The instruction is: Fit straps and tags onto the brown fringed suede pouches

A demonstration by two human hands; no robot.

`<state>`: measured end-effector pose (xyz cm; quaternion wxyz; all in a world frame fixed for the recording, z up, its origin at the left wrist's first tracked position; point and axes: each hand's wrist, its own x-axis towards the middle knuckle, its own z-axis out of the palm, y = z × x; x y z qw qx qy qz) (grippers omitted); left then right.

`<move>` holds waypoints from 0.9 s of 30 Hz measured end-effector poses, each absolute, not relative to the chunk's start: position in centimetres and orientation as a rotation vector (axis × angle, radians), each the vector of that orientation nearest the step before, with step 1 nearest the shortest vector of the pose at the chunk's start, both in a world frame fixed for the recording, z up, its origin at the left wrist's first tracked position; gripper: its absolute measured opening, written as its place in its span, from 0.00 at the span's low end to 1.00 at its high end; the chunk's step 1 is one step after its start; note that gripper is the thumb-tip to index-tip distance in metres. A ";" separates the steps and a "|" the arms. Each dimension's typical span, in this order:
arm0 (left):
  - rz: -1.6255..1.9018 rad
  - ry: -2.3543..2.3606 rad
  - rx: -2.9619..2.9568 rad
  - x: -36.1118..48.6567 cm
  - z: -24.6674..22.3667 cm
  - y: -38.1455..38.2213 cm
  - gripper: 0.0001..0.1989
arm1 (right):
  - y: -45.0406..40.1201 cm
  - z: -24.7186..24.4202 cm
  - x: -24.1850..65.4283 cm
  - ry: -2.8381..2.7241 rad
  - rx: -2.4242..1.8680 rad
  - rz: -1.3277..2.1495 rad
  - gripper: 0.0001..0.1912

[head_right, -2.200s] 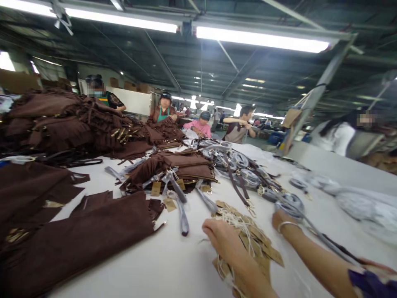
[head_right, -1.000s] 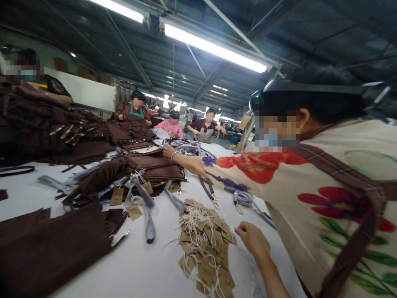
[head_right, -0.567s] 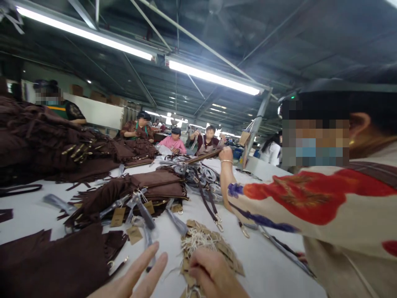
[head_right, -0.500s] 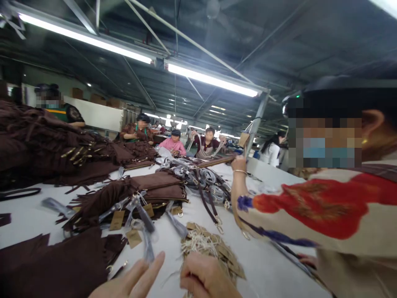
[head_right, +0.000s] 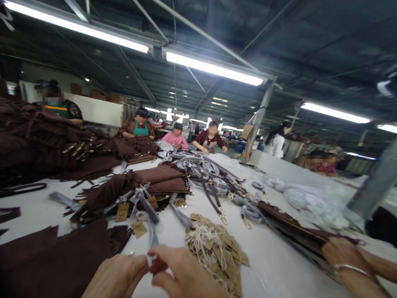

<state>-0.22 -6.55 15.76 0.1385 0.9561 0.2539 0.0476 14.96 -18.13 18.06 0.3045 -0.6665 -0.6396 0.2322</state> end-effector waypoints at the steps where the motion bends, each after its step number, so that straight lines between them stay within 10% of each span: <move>1: 0.152 0.751 2.718 -0.1 16.2 -6.4 0.17 | -17.6 17.9 14.9 -1.634 -1.763 0.675 0.15; 27: 0.483 0.703 2.016 0.3 14.0 -3.8 0.11 | -15.8 16.3 21.0 -1.659 -1.970 0.541 0.12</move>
